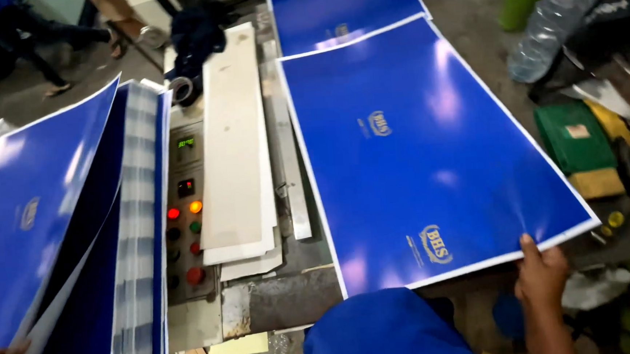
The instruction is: Feeding printed paper sheets into an industrial lamination machine and stacking the processed sheets.
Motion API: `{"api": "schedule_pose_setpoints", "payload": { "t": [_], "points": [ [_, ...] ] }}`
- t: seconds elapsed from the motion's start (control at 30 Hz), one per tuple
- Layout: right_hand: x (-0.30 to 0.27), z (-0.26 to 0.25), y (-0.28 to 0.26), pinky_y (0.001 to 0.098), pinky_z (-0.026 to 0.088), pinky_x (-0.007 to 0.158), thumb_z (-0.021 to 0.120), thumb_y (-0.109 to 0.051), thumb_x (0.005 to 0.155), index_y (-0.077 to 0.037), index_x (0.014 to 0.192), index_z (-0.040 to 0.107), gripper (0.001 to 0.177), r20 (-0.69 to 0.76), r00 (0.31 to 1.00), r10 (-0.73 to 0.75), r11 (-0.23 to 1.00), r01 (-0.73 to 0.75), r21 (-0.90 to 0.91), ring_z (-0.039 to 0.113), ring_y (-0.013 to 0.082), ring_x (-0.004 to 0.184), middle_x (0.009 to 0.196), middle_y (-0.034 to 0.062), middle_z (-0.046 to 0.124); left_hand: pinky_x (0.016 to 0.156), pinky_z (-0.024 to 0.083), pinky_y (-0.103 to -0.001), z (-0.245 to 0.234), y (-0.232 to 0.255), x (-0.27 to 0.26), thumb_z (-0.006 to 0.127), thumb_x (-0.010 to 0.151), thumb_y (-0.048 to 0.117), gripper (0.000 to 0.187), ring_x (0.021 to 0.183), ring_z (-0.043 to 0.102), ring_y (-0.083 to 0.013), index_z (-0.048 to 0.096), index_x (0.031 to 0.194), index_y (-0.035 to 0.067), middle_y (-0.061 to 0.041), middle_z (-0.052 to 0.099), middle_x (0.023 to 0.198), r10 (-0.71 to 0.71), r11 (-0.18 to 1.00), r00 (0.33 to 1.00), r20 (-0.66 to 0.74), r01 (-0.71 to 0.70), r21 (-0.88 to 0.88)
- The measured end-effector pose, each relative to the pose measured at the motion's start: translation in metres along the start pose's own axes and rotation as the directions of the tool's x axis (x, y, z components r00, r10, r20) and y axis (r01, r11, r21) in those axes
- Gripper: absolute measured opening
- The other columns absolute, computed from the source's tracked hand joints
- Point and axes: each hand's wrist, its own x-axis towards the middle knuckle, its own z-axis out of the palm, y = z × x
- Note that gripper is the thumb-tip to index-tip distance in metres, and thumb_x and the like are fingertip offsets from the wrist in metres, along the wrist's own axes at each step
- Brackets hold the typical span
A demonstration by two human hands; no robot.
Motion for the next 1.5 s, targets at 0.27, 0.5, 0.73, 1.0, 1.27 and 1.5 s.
{"api": "schedule_pose_setpoints", "payload": {
  "t": [0.27,0.5,0.73,1.0,1.27,1.5],
  "points": [
    [0.005,0.034,-0.016,0.0308,0.059,0.071,0.061,-0.006,0.106,0.001,0.136,0.06,0.031,0.086,0.996,0.026,0.998,-0.022,-0.053,0.066,0.017,0.092,0.116,0.0077,0.067,0.078,0.063,-0.041,-0.087,0.205,-0.064,0.066,0.11,0.035,0.022,0.073,0.08,-0.029,0.082,0.117,0.021,-0.012,0.082,0.083,-0.178,0.975,0.982,0.058,0.167,0.148],
    [0.054,0.093,-0.01,0.0394,0.062,0.065,0.059,-0.01,0.107,0.004,0.133,0.055,0.03,0.175,0.979,0.108,0.986,-0.084,-0.141,0.068,0.0234,0.088,0.111,0.0115,0.066,0.069,0.054,-0.051,-0.104,0.322,-0.086,0.067,0.097,0.031,0.023,0.078,0.069,-0.0441,0.077,0.104,0.012,-0.021,0.072,0.084,0.027,0.895,0.966,-0.255,-0.137,-0.424],
    [0.079,0.098,-0.005,0.0413,0.057,0.068,0.055,-0.023,0.105,-0.006,0.153,0.041,0.053,0.235,0.908,0.346,0.912,-0.266,-0.314,0.071,0.0278,0.093,0.116,0.019,0.071,0.065,0.057,-0.041,-0.095,0.365,-0.09,0.067,0.097,0.023,0.026,0.069,0.077,-0.0295,0.075,0.109,0.002,-0.022,0.075,0.083,0.002,0.621,0.993,-0.116,-0.092,-0.779],
    [-0.032,0.156,-0.011,0.0343,0.06,0.076,0.066,-0.026,0.094,-0.009,0.146,0.055,0.056,0.695,0.614,0.374,0.916,-0.125,-0.382,0.072,0.019,0.093,0.117,0.0118,0.076,0.078,0.06,-0.033,-0.055,0.496,-0.099,0.07,0.094,0.015,0.03,0.091,0.077,-0.0183,0.07,0.118,-0.002,-0.016,0.081,0.1,0.396,0.132,0.914,-0.085,-0.148,-0.98],
    [-0.108,0.215,-0.046,0.0323,0.056,0.092,0.076,-0.019,0.095,0.0,0.132,0.063,0.043,0.946,0.258,0.197,0.943,0.215,-0.255,0.068,0.0151,0.102,0.113,0.012,0.076,0.083,0.062,-0.034,-0.082,0.578,-0.114,0.066,0.096,0.013,0.03,0.096,0.08,-0.0235,0.069,0.123,-0.001,-0.017,0.079,0.108,0.261,0.05,0.933,-0.247,-0.268,-0.962],
    [-0.075,0.194,0.014,0.0317,0.058,0.085,0.071,-0.018,0.097,0.0,0.12,0.071,0.03,0.67,0.741,0.056,0.998,-0.025,-0.056,0.068,0.0133,0.095,0.106,0.0046,0.076,0.099,0.054,-0.039,-0.072,0.479,-0.076,0.075,0.091,0.012,0.036,0.116,0.071,-0.0323,0.07,0.125,0.003,-0.019,0.073,0.123,0.202,0.382,0.828,-0.523,-0.559,-0.736]
  ]
}}
